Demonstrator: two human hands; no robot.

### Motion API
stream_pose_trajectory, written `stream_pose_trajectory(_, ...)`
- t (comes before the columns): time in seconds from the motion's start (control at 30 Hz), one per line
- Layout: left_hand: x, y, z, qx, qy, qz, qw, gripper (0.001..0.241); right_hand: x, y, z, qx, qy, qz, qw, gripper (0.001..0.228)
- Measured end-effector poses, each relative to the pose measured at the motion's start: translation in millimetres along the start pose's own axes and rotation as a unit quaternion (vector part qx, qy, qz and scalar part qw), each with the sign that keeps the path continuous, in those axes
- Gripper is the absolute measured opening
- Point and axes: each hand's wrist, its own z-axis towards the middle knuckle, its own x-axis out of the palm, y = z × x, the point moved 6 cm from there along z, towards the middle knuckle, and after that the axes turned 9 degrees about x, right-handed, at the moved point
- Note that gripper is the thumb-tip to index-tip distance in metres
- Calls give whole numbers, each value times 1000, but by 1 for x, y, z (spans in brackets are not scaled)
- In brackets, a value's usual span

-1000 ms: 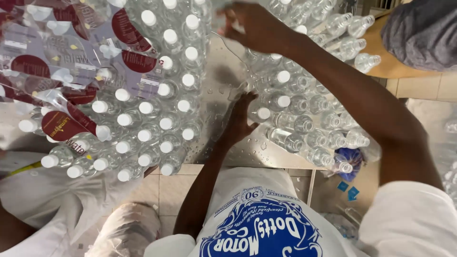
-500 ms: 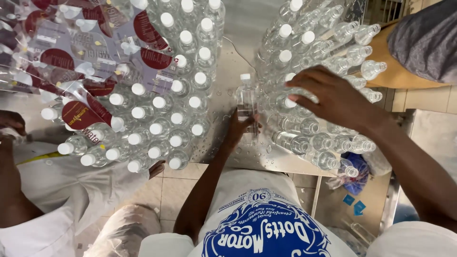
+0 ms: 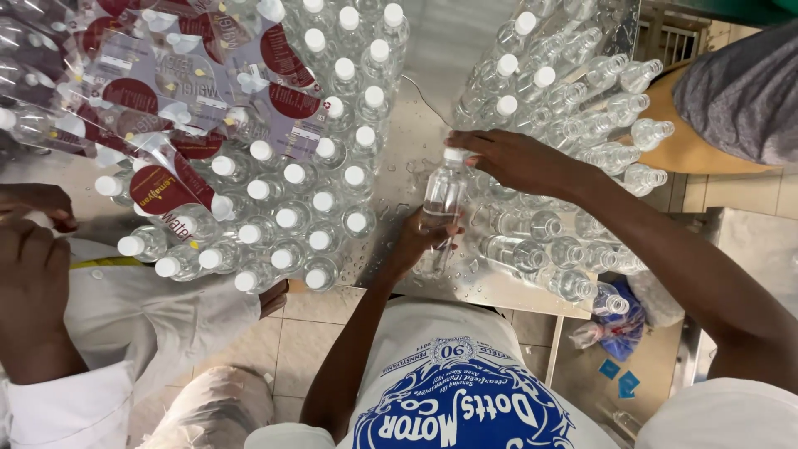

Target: Placing plastic caps onto water bottles at a capping station

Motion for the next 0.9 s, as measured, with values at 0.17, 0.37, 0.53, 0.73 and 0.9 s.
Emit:
stream_pose_trajectory(0.17, 3, -29, -10, 15, 58, 62, 996, 67, -4, -2, -7, 8, 37, 164, 986, 31)
stream_pose_trajectory(0.37, 26, -80, -28, -6, 111, 201, 973, 73, -1, -5, -34, 105, 47, 44, 992, 37)
stream_pose_trajectory(0.53, 36, -73, -32, -6, 200, 227, 953, 72, 0, 6, -58, 150, 84, -140, 975, 61)
stream_pose_trajectory(0.73, 59, -62, -49, -33, 490, -104, 865, 50, 10, 34, -129, -390, -242, -340, 821, 67)
stream_pose_trajectory(0.9, 91, -91, -65, -159, 499, -49, 851, 42, 0, 74, -122, -377, -277, -207, 859, 54)
